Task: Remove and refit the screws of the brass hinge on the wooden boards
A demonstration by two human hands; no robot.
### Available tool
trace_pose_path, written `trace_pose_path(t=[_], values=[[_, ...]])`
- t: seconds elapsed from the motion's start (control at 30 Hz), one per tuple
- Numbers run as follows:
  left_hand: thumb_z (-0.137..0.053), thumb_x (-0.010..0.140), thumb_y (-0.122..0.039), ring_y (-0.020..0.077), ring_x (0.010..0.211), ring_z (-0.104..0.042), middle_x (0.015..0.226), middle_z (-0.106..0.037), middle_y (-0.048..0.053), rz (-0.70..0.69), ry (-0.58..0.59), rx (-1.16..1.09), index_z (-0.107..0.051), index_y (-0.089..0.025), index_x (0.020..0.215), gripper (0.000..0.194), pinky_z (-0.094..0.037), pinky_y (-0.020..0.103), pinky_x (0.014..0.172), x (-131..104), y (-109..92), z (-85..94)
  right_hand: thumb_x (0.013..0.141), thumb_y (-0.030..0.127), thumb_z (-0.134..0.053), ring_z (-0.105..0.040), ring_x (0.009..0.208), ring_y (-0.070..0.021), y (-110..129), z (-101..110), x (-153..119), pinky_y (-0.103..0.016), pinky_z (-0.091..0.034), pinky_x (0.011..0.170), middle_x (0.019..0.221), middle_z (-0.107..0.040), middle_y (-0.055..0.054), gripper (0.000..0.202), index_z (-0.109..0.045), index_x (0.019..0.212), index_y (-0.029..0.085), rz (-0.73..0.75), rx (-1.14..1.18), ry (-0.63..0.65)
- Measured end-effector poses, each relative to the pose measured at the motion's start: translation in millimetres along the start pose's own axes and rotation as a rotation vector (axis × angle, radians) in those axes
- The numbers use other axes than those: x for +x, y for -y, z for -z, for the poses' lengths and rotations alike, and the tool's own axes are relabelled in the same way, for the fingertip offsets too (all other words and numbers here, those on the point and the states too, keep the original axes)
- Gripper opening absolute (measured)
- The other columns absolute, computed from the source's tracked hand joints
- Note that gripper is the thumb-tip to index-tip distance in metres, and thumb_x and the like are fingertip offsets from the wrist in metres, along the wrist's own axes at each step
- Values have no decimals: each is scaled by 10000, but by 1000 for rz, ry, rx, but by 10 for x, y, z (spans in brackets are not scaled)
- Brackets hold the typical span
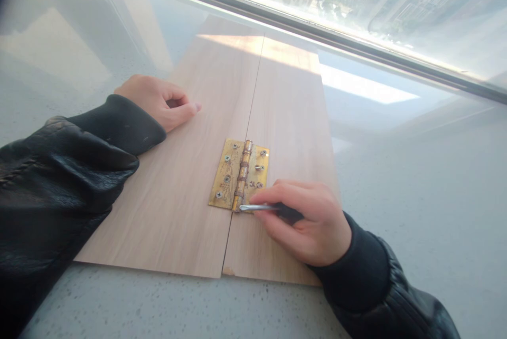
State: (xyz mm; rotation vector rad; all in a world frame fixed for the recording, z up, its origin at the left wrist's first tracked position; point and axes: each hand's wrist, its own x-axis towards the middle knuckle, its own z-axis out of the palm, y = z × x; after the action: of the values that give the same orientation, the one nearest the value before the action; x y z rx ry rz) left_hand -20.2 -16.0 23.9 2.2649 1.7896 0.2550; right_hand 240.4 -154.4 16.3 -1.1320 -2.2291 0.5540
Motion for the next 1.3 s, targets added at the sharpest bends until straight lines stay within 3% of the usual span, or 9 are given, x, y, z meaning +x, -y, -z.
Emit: trace_pose_path(t=[0.3,0.53,1.0,1.3], values=[[-464,858,-600,247,859,-599,881,-762,66,19,-15,-22,-765,-216,877,488,-389,362,728,25,31,-41,860,123,-630,-676,567,-117,-15,-9,-31,-194,-504,503,720,-735,-33,73,-638,865,195,-12,-27,3],[-464,835,-604,241,810,-599,865,-745,62,35,-15,10,-757,-230,868,476,-369,365,691,46,26,-48,867,151,-681,-619,542,-72,11,-27,-7,-169,-491,512,695,-698,5,66,-641,898,193,-16,-22,-25],[-435,857,-583,225,802,-571,861,-734,74,17,3,5,-767,-187,923,521,-380,355,702,0,-12,0,864,62,-632,-637,548,-91,-11,-41,-20,-185,-486,496,696,-694,-11,148,-671,921,192,35,74,22],[-431,848,-580,248,840,-569,856,-719,79,14,22,-23,-750,-190,899,507,-389,375,749,9,-3,-1,848,56,-636,-619,516,-89,16,-48,-36,-190,-471,483,667,-679,0,138,-645,873,191,26,28,-21]])
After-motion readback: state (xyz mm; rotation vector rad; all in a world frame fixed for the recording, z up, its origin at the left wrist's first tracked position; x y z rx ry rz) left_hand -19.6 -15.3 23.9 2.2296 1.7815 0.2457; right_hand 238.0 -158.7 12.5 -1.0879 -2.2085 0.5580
